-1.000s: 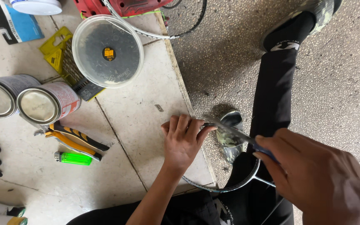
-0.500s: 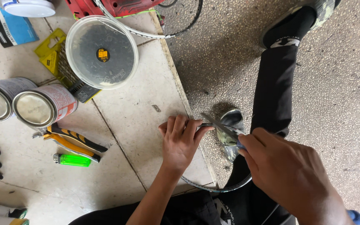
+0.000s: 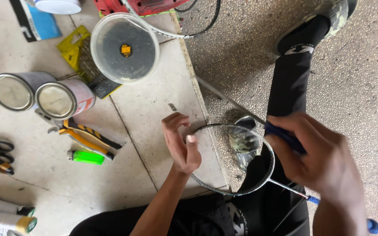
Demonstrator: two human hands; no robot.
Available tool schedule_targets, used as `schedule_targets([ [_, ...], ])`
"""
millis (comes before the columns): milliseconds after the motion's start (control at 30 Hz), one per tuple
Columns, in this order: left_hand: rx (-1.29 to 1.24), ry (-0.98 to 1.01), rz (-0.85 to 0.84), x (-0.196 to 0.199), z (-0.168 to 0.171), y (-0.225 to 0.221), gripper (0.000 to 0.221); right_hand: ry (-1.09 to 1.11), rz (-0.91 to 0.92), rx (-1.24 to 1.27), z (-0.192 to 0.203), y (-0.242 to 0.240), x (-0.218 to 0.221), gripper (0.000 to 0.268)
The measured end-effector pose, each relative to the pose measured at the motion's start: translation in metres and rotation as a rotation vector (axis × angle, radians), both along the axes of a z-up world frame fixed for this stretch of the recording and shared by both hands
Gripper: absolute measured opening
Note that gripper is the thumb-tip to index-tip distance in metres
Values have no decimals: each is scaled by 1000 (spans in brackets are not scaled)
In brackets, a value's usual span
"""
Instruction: The person files the inner edge of a badminton racket frame using a metal file. They rotate the racket and reposition it multiple times to file different sections of the frame's inner surface.
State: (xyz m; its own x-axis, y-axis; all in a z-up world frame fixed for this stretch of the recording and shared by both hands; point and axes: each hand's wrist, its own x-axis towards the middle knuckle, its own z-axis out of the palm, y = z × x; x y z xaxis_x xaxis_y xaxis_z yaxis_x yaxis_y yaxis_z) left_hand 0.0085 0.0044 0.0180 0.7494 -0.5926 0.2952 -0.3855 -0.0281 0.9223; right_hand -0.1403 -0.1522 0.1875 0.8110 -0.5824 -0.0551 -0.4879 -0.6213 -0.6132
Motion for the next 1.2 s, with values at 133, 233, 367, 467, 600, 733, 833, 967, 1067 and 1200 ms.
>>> schedule_targets([
  [133, -145, -57, 23, -9, -35, 6, 47, -175, 170, 235, -51, -20, 32, 18],
  [233, -176, -71, -55, -9, -52, 11, 53, -407, 304, 161, -96, -21, 68, 19],
  [367, -158, -100, -68, 0, -16, 1, 46, -496, 403, 155, -141, -13, 100, 25],
  [467, -160, -104, -27, -3, -30, -3, 33, -525, 313, 177, -142, -9, 96, 33],
  [600, -228, 66, -55, -5, -32, 2, 42, -181, -51, 120, -132, -6, 26, 29],
  [733, -240, -70, -94, 4, -11, -1, 51, 317, -359, 511, -123, 19, -31, 60],
  [833, -265, 22, -150, 6, -13, 3, 65, 59, -358, 609, -154, 33, -67, 43],
  [967, -1, 140, -323, 23, 48, 20, 22, -265, -271, 372, -78, 53, -43, 26],
  [1067, -36, 3, -401, 42, 113, 35, 19, -356, -176, 173, -13, 72, -24, 20],
  [1200, -96, -129, -417, 55, 172, 67, 40, -390, -58, 72, 52, 101, -14, 17],
])
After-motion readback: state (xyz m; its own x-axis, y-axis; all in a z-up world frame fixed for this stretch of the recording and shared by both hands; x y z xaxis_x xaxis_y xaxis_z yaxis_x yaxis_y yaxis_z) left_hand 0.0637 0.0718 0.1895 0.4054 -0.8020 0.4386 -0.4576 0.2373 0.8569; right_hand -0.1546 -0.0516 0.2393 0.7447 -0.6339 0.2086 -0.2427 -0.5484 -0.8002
